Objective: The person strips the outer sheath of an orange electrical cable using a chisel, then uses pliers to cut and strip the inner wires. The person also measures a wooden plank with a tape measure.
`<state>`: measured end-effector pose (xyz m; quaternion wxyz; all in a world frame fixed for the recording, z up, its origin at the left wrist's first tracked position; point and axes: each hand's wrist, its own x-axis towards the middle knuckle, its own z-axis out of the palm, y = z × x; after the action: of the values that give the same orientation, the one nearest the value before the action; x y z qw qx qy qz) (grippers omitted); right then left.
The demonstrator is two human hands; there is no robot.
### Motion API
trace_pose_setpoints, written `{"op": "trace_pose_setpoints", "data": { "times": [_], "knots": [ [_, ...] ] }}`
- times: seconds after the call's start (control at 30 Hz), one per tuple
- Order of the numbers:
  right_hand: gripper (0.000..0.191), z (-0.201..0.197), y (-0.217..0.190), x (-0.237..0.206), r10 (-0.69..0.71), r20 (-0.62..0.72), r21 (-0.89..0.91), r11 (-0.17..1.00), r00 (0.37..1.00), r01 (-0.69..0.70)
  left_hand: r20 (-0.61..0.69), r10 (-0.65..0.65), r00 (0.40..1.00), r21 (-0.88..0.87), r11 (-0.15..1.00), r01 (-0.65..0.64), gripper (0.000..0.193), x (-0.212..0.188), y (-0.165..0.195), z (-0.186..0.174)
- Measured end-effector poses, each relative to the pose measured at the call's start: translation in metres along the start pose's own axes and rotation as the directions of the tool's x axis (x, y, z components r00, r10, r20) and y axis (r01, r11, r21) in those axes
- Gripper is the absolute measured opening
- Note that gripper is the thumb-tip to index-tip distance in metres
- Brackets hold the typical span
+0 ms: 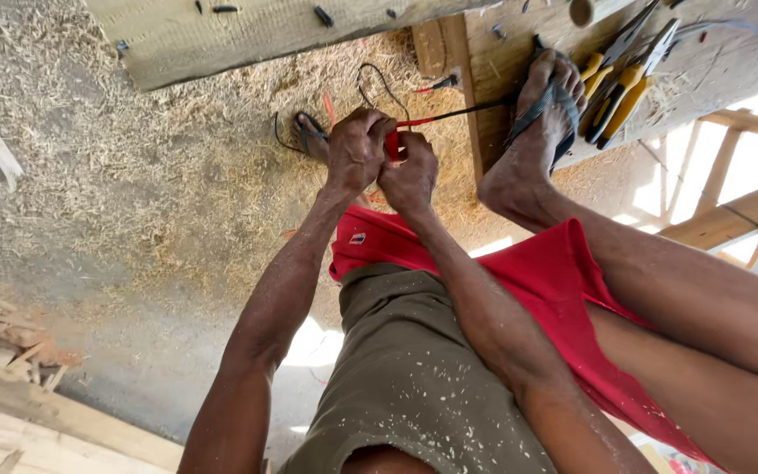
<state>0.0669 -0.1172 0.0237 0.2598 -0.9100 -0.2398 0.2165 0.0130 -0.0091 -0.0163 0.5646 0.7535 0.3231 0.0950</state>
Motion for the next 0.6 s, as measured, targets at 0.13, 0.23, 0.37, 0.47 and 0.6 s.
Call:
{"op": "trace_pose_setpoints", "data": {
  "times": [0.13,0.23,0.37,0.47,0.6],
  "knots": [
    [0.022,-0.026,0.010,0.016,0.336,0.181,0.019,0.938,0.924,-0.345,0.004,-0.126,0.992,-0.159,0.979,0.125,0.015,-0.003,-0.002,0.001],
    [0.027,-0.055,0.009,0.048,0.434,0.267,0.287,0.817,0.861,-0.500,-0.068,0.012,0.998,-0.278,0.960,-0.031,0.014,-0.005,-0.004,0.002],
    [0.019,-0.053,-0.003,0.106,0.528,0.471,0.366,0.612,0.706,-0.701,-0.120,0.034,0.992,-0.301,0.951,-0.069,0.014,-0.017,0.002,0.003],
    [0.018,-0.041,-0.013,0.132,0.495,0.579,0.343,0.573,0.648,-0.744,-0.056,-0.015,0.998,-0.224,0.974,0.002,0.016,-0.024,0.008,0.002],
    [0.017,-0.037,-0.028,0.128,0.402,0.573,0.029,0.861,0.714,-0.508,0.258,-0.298,0.919,-0.213,0.910,0.355,0.056,-0.022,0.013,0.001]
  ]
}}
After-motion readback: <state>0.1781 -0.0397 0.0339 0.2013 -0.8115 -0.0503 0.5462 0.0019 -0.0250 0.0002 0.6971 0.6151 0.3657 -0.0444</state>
